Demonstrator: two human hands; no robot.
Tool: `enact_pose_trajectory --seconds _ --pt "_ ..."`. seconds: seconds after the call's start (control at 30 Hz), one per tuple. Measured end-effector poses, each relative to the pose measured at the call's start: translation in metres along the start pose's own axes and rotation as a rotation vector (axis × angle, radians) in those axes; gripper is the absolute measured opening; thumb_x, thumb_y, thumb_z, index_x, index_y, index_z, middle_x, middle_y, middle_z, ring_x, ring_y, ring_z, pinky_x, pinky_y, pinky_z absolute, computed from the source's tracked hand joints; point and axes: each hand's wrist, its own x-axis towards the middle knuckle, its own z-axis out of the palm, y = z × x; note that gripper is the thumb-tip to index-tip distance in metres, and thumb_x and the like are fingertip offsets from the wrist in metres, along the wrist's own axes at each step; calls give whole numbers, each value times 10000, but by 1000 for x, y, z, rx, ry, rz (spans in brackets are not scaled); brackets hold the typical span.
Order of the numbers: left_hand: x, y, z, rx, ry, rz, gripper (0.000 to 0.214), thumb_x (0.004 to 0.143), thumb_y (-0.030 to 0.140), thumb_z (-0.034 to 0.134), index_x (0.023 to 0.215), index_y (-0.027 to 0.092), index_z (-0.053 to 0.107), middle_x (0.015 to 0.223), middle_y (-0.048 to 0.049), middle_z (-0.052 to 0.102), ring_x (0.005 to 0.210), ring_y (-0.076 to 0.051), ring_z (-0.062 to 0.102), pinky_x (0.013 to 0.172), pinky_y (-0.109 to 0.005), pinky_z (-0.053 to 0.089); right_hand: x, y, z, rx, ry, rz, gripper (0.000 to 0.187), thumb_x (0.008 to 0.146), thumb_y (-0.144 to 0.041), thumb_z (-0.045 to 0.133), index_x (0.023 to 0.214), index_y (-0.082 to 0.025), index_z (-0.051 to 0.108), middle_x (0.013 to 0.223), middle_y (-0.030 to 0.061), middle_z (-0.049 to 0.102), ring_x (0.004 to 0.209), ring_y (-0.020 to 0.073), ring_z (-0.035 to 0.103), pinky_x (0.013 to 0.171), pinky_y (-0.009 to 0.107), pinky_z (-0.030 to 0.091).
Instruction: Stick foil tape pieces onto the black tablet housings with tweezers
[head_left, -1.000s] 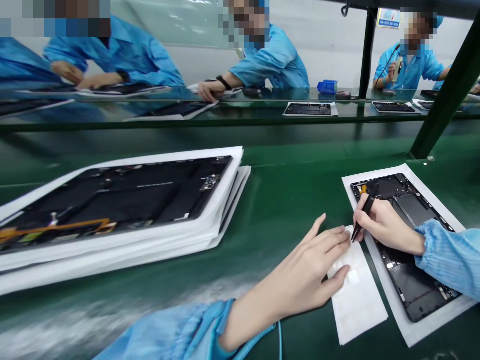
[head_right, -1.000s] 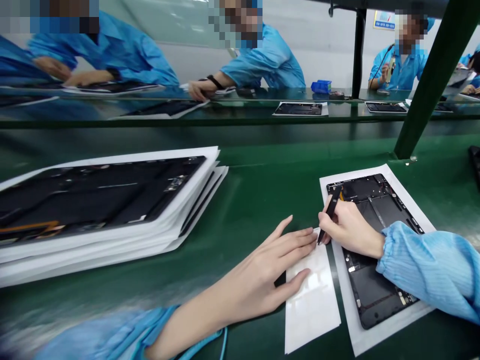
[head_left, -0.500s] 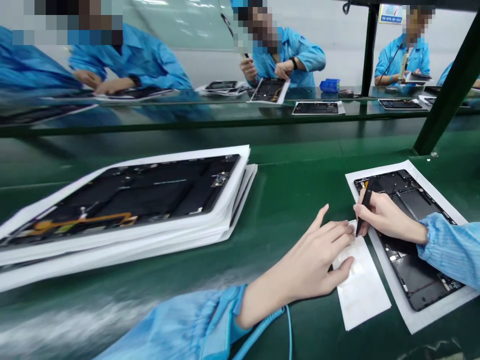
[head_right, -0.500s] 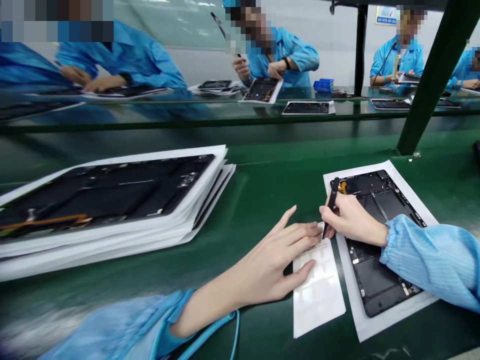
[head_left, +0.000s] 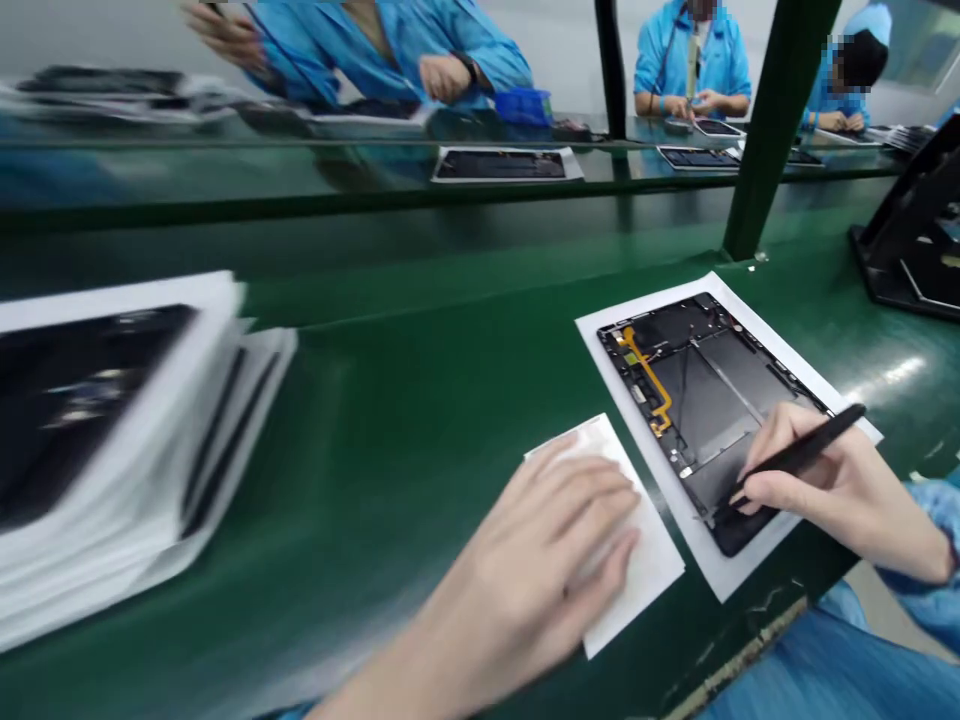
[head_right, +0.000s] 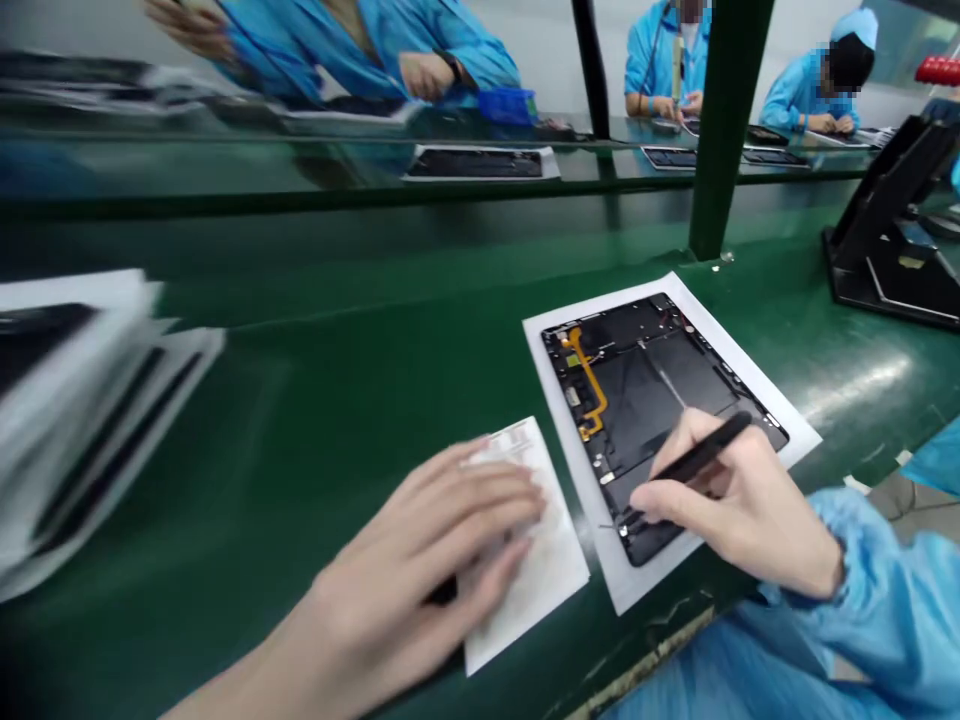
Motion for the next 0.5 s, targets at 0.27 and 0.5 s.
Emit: enact_pose_trajectory --seconds 0.27,0.5 --pt "11 36 -1 -101 -222 83 288 1023 147 385 1048 118 670 999 -63 716 1036 -194 629 1015 -338 504 -42 26 40 -49 564 -46 208 889 -242 712 706 -204 620 626 -36 606 532 111 634 515 150 521" --pt "13 30 -5 -119 -267 68 302 1024 149 385 1057 132 684 1010 -61 719 1036 -194 631 1015 -346 517 -43 24 45 -165 567 -49 235 903 -226 662 681 -214 586 653 -40 576 560 104 575 537 150 487"
